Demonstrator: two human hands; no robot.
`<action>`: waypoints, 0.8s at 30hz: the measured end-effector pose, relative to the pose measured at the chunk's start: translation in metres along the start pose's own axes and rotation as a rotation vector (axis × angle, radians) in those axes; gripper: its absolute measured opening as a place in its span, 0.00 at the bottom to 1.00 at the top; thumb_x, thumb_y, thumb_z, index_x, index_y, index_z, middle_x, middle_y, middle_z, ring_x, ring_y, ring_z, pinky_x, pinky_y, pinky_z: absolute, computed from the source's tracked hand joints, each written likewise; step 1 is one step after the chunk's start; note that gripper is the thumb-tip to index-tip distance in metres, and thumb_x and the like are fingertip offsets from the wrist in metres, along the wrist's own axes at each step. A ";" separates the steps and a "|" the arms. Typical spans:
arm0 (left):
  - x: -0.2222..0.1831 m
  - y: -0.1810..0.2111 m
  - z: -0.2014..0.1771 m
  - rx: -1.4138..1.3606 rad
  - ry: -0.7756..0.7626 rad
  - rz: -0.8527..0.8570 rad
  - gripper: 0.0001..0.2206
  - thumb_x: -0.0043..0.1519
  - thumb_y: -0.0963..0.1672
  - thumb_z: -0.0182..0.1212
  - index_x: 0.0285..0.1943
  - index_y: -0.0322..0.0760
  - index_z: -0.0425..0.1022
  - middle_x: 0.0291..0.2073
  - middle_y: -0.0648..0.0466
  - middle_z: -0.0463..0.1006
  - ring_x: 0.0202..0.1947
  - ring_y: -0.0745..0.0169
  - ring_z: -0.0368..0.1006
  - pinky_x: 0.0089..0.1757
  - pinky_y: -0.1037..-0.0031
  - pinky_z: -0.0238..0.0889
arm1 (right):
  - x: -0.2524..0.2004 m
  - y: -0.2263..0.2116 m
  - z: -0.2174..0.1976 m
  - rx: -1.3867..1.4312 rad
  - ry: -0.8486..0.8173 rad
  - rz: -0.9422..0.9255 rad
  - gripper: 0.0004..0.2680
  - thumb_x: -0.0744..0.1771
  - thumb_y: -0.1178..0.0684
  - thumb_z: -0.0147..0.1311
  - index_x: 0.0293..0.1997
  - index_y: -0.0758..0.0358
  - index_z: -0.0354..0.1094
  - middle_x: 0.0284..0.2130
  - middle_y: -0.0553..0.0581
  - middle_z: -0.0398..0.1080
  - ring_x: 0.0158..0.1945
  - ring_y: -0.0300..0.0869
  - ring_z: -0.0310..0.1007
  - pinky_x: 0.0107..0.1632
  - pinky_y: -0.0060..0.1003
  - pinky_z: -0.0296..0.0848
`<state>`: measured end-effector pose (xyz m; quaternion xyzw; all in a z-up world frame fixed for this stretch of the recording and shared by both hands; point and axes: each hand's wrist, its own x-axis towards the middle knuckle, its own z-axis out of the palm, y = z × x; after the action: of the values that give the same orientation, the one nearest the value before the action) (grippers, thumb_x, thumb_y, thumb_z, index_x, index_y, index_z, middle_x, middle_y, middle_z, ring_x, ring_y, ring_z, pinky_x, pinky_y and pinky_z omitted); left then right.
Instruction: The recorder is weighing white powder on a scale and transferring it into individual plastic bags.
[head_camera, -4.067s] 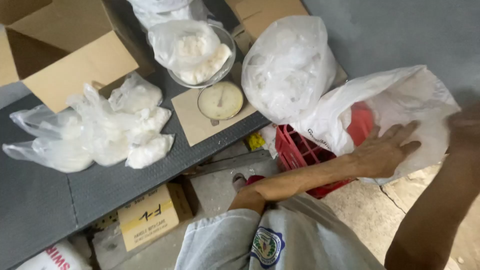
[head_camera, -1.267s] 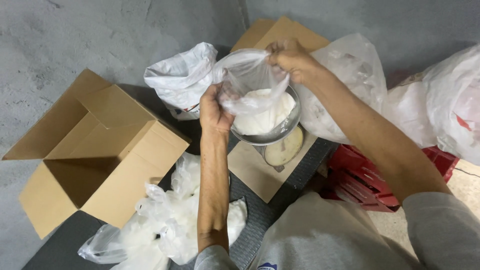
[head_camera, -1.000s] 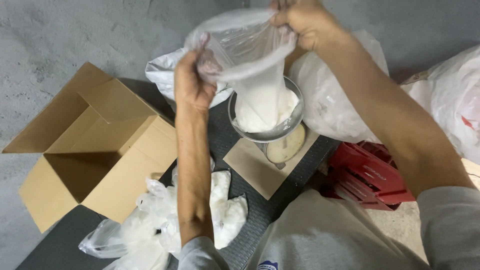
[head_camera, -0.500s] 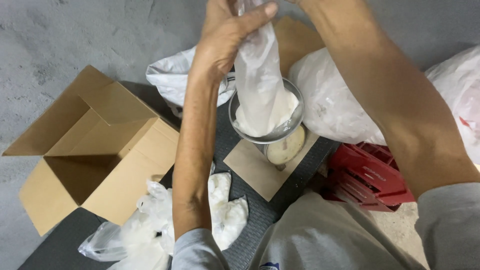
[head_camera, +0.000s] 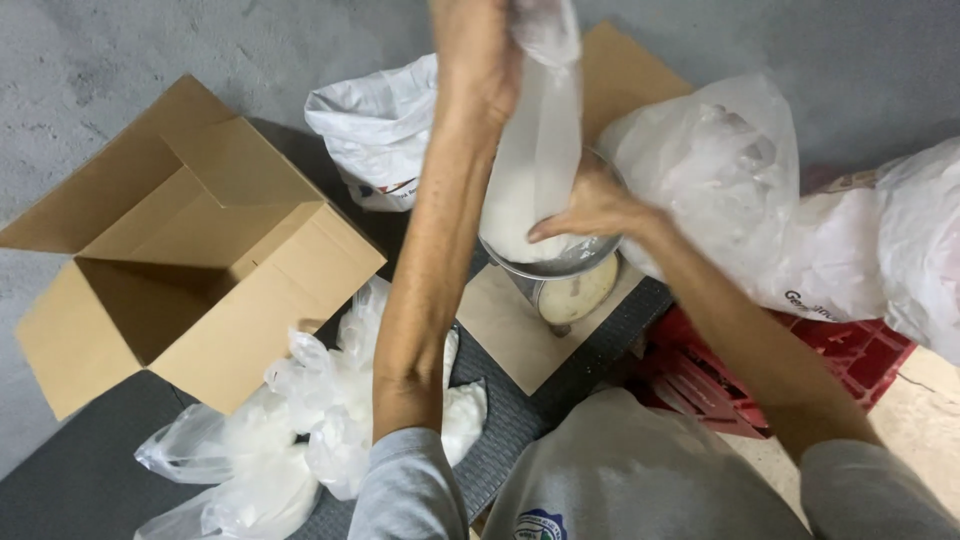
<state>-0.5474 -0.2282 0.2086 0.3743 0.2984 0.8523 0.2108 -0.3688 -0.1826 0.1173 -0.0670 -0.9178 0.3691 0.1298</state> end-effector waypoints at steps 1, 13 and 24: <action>-0.004 -0.013 0.005 0.060 -0.031 -0.024 0.07 0.65 0.40 0.63 0.40 0.24 0.77 0.32 0.50 0.76 0.33 0.61 0.73 0.39 0.65 0.70 | 0.000 0.004 0.022 -0.072 0.005 0.088 0.42 0.53 0.39 0.77 0.68 0.66 0.51 0.61 0.72 0.58 0.66 0.62 0.57 0.67 0.60 0.56; -0.123 0.031 -0.073 1.125 -0.231 -0.088 0.62 0.47 0.59 0.79 0.82 0.29 0.39 0.79 0.29 0.46 0.79 0.31 0.42 0.72 0.47 0.44 | 0.024 0.073 0.065 0.617 0.487 0.325 0.19 0.70 0.45 0.53 0.65 0.68 0.61 0.61 0.64 0.67 0.65 0.51 0.63 0.66 0.42 0.61; -0.153 -0.056 -0.088 1.625 -0.458 -0.378 0.65 0.37 0.66 0.74 0.76 0.27 0.47 0.76 0.31 0.44 0.77 0.33 0.31 0.67 0.42 0.17 | 0.047 0.059 0.058 0.838 0.368 0.324 0.18 0.69 0.47 0.54 0.63 0.68 0.61 0.58 0.63 0.65 0.60 0.49 0.63 0.59 0.42 0.64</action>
<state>-0.5107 -0.3071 0.0455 0.5156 0.8226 0.2290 0.0711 -0.4290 -0.1685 0.0447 -0.2154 -0.6299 0.7043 0.2466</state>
